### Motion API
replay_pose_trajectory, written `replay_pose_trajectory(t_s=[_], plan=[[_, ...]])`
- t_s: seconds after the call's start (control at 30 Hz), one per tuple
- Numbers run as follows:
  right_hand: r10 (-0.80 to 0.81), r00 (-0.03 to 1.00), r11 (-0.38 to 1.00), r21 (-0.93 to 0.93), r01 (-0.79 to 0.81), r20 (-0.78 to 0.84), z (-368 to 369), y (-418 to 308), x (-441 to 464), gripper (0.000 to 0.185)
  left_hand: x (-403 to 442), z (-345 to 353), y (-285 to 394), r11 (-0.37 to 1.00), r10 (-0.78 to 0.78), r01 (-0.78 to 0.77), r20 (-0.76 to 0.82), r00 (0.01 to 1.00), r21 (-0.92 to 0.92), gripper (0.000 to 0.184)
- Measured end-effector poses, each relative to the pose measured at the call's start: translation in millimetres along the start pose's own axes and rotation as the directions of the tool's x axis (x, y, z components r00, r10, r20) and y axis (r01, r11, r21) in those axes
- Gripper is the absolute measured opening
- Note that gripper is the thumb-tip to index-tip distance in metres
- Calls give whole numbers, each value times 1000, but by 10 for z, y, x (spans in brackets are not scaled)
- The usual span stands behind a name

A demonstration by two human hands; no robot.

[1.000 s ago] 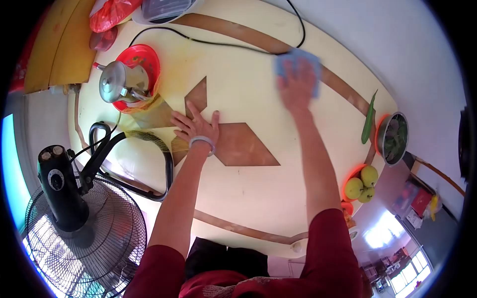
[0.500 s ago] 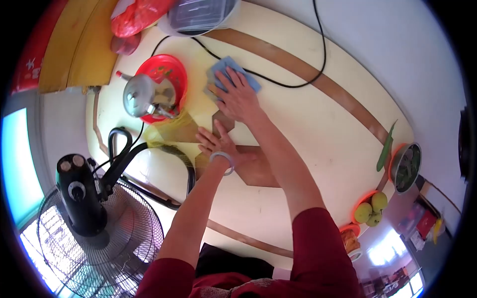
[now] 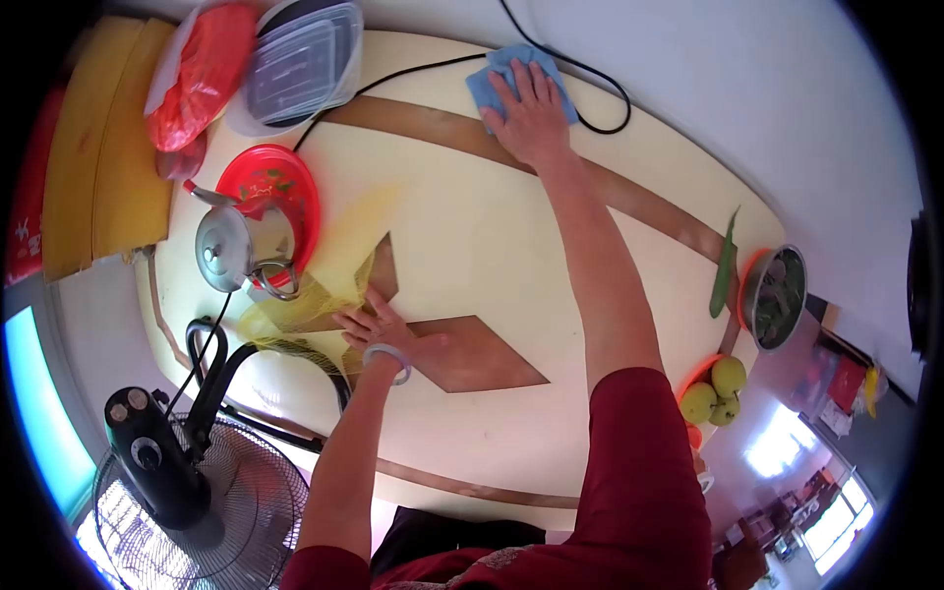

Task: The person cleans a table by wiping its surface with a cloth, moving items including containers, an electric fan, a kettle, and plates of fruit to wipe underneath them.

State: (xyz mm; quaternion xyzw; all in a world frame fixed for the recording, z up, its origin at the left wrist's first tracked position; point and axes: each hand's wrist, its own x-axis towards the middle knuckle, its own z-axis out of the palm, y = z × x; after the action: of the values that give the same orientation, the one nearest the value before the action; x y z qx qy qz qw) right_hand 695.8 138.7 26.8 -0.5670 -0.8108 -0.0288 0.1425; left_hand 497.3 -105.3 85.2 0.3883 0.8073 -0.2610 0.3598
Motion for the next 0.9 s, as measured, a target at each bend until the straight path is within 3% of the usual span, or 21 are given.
replay_pose_trajectory(t_s=[0.03,0.13,0.2,0.4,0.5,0.6,0.7,0.8,0.9], plan=[[18,1000,1000,-21,-17,10,-56,50,-78,50,10,20,-13,1000,-3,3,5,1000,22,141],[-137,987,990,44,134,88,-385,463,-693,48,6,-7,19,999,-8,7,29,1000,43,139],[-107,986,991,-72,116,129,-495,853,-1006,45,-48,-103,84,999,-27,26,42,999,26,140],[219,974,974,-51,-222,-49,-548,1008,-1626,41,50,-11,4,1000,19,-19,14,1000,8,138],[383,909,899,-160,-408,-164,-427,1160,-1571,39,16,18,-42,999,33,-33,22,999,11,138],[388,901,891,-170,-421,-194,-204,1396,-1114,38,26,-8,-30,999,43,-44,53,998,16,139],[45,974,985,-150,-80,-223,-112,999,-706,36,0,-44,-24,998,48,-50,59,997,31,138],[-9,986,1000,27,14,-165,54,197,-330,39,-42,-71,30,998,7,-11,61,998,62,138],[0,997,995,102,8,-77,194,-233,16,43,-38,-79,22,999,9,-12,75,997,37,138]])
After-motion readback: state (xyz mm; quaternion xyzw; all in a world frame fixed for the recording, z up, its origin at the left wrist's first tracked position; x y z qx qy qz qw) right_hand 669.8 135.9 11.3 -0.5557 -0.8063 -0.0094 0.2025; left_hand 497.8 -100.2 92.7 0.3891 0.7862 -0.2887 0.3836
